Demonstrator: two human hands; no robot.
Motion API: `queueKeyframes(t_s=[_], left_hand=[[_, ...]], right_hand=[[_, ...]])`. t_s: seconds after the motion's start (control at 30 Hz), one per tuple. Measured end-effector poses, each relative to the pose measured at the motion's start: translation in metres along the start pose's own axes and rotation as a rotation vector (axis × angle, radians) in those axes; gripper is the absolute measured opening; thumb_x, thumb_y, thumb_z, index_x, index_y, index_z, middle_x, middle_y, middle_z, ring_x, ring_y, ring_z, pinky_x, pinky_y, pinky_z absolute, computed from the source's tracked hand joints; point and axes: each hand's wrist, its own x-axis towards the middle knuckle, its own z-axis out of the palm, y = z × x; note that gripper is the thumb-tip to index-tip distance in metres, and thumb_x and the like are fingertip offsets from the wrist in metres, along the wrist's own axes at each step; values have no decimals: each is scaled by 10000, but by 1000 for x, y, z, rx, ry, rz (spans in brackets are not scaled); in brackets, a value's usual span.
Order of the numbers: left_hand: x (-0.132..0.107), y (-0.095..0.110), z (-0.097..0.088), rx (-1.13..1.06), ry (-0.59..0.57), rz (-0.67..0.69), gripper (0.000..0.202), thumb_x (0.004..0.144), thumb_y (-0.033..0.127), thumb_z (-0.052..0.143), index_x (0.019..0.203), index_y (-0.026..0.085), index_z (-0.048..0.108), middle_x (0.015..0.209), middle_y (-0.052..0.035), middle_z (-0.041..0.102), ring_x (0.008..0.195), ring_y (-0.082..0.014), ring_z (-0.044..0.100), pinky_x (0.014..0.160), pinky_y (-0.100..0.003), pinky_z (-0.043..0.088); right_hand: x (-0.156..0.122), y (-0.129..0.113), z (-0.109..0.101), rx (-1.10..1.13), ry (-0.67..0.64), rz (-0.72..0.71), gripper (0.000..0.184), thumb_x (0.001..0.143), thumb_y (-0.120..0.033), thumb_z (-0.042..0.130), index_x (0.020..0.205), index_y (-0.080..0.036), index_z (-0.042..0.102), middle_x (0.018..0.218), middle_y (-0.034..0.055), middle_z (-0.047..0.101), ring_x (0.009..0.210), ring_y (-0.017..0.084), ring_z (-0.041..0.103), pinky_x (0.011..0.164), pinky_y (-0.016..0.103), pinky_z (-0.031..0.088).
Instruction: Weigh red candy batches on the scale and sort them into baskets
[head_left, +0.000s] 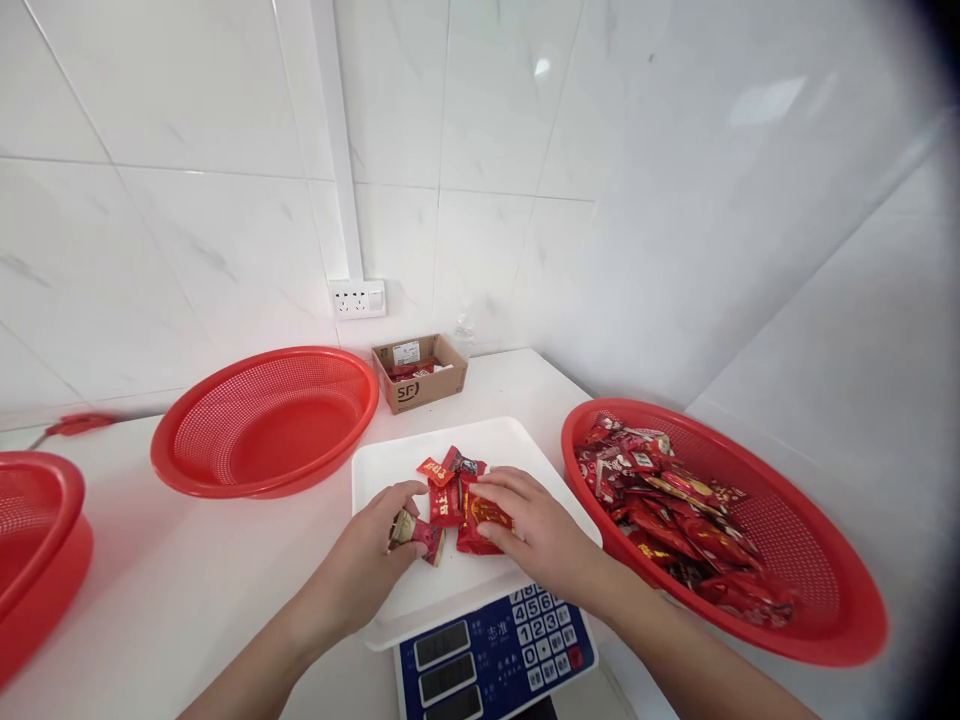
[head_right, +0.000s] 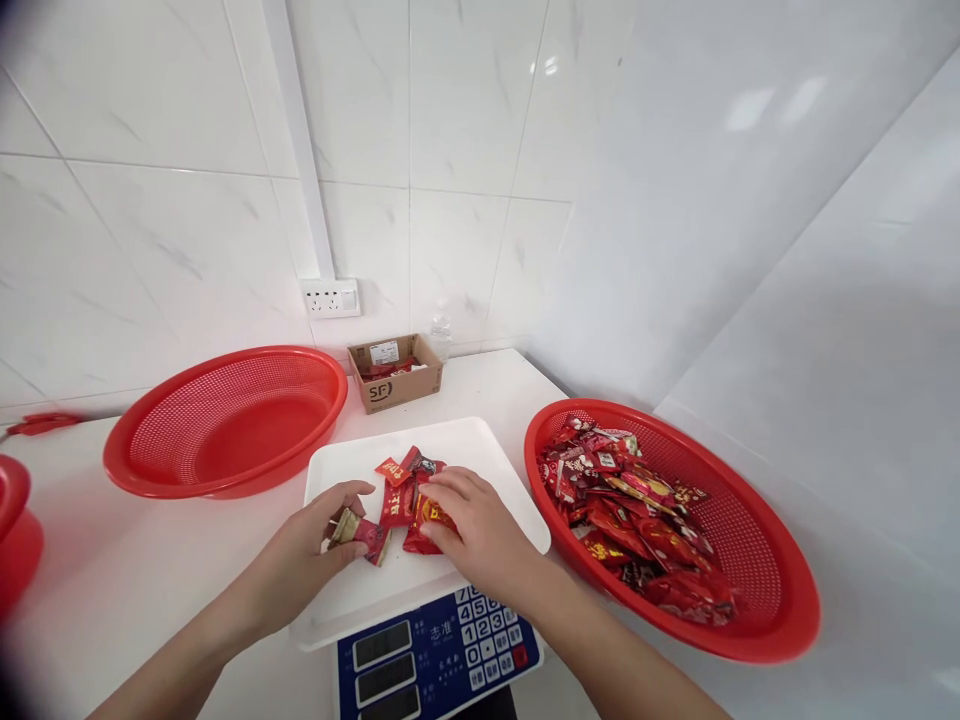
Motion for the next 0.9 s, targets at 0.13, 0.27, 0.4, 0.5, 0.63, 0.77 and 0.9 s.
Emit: queueKeyframes(t_s=[0.13, 0.27, 0.4, 0.5, 0.63, 0.77, 0.9], left_hand=[[-9, 13, 5, -122, 7, 114, 389, 778, 185, 515, 1154, 285, 496, 1033, -9, 609, 902, -176, 584, 819, -324, 478], [-12, 18, 13, -171, -31, 176, 347, 797, 177, 513, 1122, 296, 520, 1096, -10, 596, 924, -166, 583, 823, -310, 496], [-4, 10, 15, -60, 5, 220, 344, 827, 210, 503, 1159, 301, 502, 1126, -14, 580, 966, -175, 573, 859, -329, 489], [10, 2, 10, 122, 72, 255, 338, 852, 218, 468, 1180, 296, 490, 1198, -22, 549, 1081, -197, 527, 922, -361, 451], [34, -3, 3, 312, 64, 289, 359, 859, 178, 420, 1203, 259, 486, 1257, -45, 526, 1217, -215, 436, 1003, -393, 380], [52, 0, 5, 400, -19, 277, 399, 842, 170, 433, 1235, 229, 471, 1277, -65, 525, 1213, -231, 449, 982, -380, 389], [62, 0, 8, 427, -37, 262, 359, 843, 159, 405, 1181, 212, 513, 1166, -78, 599, 1074, -223, 555, 899, -353, 432]], right_hand=[[-7, -22, 1, 154, -16, -146, 371, 862, -393, 527, 1177, -202, 571, 1190, 93, 591, 1134, 222, 486, 981, 400, 387], [-10, -32, 1, 253, -67, -96, 217, 864, -313, 522, 1028, -209, 619, 961, 42, 659, 899, 179, 581, 796, 322, 461], [-10, -24, -2, 250, -20, 31, 135, 852, -244, 504, 904, -223, 627, 907, 21, 661, 865, 175, 585, 778, 316, 452], [-11, -9, -5, 184, 73, 143, 186, 863, -292, 476, 961, -220, 617, 960, 45, 658, 912, 202, 583, 816, 362, 451], [-11, 8, -1, 115, 137, 236, 275, 876, -312, 427, 1061, -200, 596, 1048, 75, 646, 990, 222, 568, 877, 403, 447], [-11, 11, 6, 32, 157, 172, 399, 860, -313, 449, 1233, -188, 518, 1254, 101, 543, 1187, 235, 457, 1019, 433, 361], [-12, 5, 10, 65, 28, 141, 472, 847, -339, 478, 1303, -218, 475, 1389, 78, 423, 1281, 223, 372, 1070, 415, 318]])
